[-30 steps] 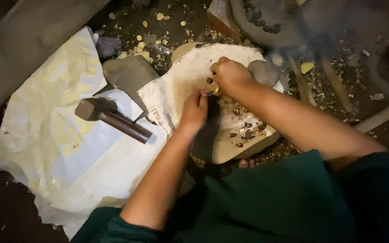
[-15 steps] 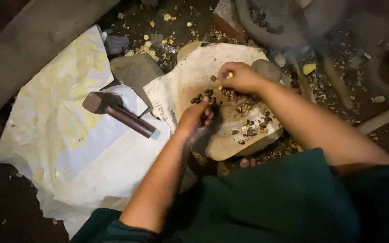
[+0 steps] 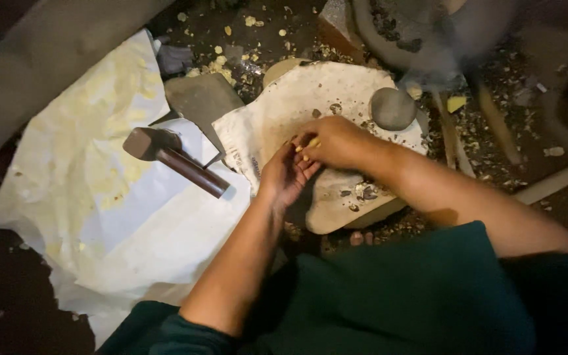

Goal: Processing nuts by cracking them with a mallet and sorting them by hand on a stone surface.

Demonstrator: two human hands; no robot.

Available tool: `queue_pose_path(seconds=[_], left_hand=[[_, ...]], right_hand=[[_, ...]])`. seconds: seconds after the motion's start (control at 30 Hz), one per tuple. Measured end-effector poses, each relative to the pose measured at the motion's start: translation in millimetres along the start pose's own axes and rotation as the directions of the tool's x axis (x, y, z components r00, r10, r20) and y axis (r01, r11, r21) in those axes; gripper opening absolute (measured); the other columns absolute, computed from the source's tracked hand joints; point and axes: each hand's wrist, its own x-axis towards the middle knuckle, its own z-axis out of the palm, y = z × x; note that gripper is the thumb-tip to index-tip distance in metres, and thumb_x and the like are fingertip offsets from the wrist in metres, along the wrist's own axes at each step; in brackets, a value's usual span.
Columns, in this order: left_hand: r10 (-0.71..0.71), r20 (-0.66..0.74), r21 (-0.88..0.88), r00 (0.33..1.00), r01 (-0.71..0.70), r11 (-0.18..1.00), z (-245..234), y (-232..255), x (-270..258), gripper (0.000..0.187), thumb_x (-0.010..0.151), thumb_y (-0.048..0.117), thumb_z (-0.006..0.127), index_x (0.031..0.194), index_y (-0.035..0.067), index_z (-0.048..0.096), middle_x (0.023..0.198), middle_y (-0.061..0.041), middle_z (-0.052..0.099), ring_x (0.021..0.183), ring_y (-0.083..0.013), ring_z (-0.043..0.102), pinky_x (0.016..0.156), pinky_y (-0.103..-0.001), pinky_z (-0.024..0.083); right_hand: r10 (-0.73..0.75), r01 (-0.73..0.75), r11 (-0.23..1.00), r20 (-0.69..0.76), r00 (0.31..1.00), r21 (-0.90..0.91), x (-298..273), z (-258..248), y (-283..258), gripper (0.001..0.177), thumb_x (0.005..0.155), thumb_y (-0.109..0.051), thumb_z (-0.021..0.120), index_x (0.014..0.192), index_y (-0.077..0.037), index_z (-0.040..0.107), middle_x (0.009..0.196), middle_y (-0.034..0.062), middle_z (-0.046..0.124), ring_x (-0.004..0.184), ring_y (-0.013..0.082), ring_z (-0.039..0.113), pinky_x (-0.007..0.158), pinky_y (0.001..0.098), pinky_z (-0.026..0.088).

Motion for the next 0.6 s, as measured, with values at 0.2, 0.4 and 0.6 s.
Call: queue_pose_path(seconds=[0.2, 0.4, 0.6], left_hand=[[-0.063, 0.158, -0.023, 0.985, 0.067, 0.997, 29, 7, -17, 0.027, 0.104, 0.020, 0.059, 0.124, 0.002, 0.064, 0.090, -0.003, 0.055, 0.063, -0.0053, 0.053, 0.041, -0.006, 0.035], [0.048, 0.262, 0.820, 0.964, -0.248, 0.516, 86, 174, -137, 0.039, 0.092, 0.023, 0.070, 0.130, 0.011, 0.069, 0.098, -0.008, 0.079, 0.081, -0.0071, 0.069, 0.066, -0.016, 0.056], [0.403, -0.076, 0.551, 0.912, -0.298, 0.780, -20, 279, -237, 0.030, 0.103, 0.035, 0.056, 0.111, 0.007, 0.063, 0.085, -0.012, 0.075, 0.047, -0.0048, 0.053, 0.029, -0.008, 0.025]], right_hand=[[-0.121, 0.133, 0.991, -0.305, 0.945, 0.022, -35, -21, 8, 0.025, 0.091, -0.021, 0.074, 0.113, -0.011, 0.077, 0.107, 0.0178, 0.078, 0.108, 0.0431, 0.069, 0.092, 0.0526, 0.054], [-0.008, -0.009, 0.996, -0.195, 0.981, -0.084, -75, -75, -63, 0.025, 0.095, -0.024, 0.069, 0.118, -0.016, 0.075, 0.110, 0.0108, 0.079, 0.112, 0.0362, 0.071, 0.095, 0.0504, 0.053], [-0.140, 0.175, 0.942, 0.139, 0.980, -0.286, -49, -49, -214, 0.026, 0.092, -0.020, 0.069, 0.116, -0.012, 0.075, 0.107, 0.0173, 0.080, 0.107, 0.0423, 0.073, 0.095, 0.0518, 0.056]])
